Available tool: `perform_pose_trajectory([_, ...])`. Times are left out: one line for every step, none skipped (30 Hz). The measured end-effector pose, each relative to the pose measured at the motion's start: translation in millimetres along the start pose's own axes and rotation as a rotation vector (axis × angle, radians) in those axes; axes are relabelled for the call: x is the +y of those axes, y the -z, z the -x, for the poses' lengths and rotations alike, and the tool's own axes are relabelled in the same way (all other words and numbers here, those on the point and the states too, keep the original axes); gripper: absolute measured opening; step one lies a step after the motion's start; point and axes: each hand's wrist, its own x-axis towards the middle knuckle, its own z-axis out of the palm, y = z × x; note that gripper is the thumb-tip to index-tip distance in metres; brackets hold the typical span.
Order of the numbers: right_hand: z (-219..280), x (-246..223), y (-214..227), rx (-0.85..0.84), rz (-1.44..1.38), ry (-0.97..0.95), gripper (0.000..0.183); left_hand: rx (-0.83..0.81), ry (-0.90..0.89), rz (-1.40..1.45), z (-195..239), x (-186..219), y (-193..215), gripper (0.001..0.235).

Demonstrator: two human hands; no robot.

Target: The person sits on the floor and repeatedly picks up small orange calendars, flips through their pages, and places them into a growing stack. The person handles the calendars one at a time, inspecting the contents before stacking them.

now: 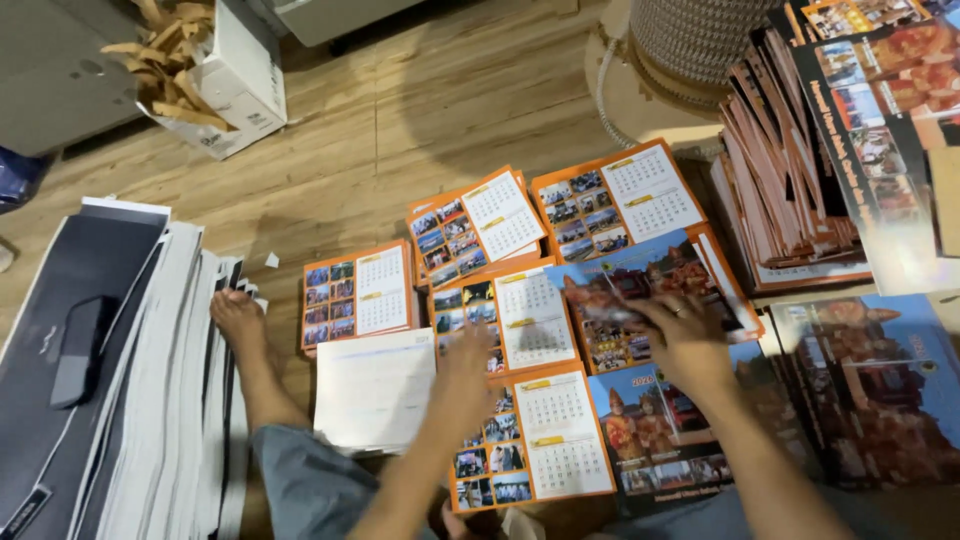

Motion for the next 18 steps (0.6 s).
perform_pose_trajectory([3,-10,12,0.134,-0.076,0.013,0.045,-0.197,0.030,0.180,18,18,26,0.081])
perform_pose_trajectory([6,-19,23,0.262,-0.150,0.029,0.047,-0.394,0.066,0.364,37,38,53,0.080])
perform_pose_trajectory([13,-27,26,0.260,-0.151,0.037,0.047,-0.392,0.074,0.363,70,41,44,0.080])
perform_pose_trajectory([17,-34,30,0.353,-0.151,0.132,0.052,-0.440,0.009,0.289,100,43,36,0.093])
perform_pose_trajectory([21,-43,34,0.446,-0.151,0.226,0.058,-0.488,-0.054,0.215,131,45,27,0.106])
perform_pose_trajectory([29,-61,37,0.447,-0.152,0.237,0.058,-0.483,-0.046,0.213,146,43,21,0.106])
perform_pose_trajectory([37,-79,41,0.408,-0.159,0.296,0.057,-0.462,-0.078,0.225,161,41,15,0.075])
perform_pose_trajectory([45,-95,45,0.369,-0.162,0.354,0.058,-0.438,-0.112,0.239,174,40,8,0.048])
perform_pose_trajectory([54,-109,34,0.371,-0.159,0.365,0.058,-0.430,-0.105,0.237,169,40,18,0.048])
perform_pose_trajectory([64,-121,23,0.233,-0.069,0.384,0.060,-0.596,-0.064,0.298,164,42,27,0.044])
perform_pose_trajectory([74,-133,13,0.096,0.023,0.400,0.063,-0.763,-0.023,0.361,159,43,37,0.041])
perform_pose_trajectory([84,-140,6,0.097,0.027,0.408,0.063,-0.755,-0.018,0.363,160,43,40,0.041])
perform_pose_trajectory([92,-147,0,0.023,-0.024,0.470,0.061,-0.646,-0.047,0.393,160,43,43,0.029])
perform_pose_trajectory([99,-155,-7,-0.047,-0.079,0.530,0.058,-0.536,-0.078,0.416,158,40,47,0.018])
perform_pose_trajectory([104,-158,-16,-0.041,-0.077,0.538,0.058,-0.529,-0.074,0.411,162,40,40,0.018])
perform_pose_trajectory([110,-159,-25,-0.136,-0.075,0.555,0.049,-0.466,-0.088,0.348,167,40,32,0.018])
perform_pose_trajectory([115,-160,-34,-0.231,-0.073,0.571,0.043,-0.404,-0.102,0.286,171,39,24,0.018])
perform_pose_trajectory([118,-161,-38,-0.230,-0.068,0.572,0.043,-0.399,-0.102,0.288,172,41,24,0.018])
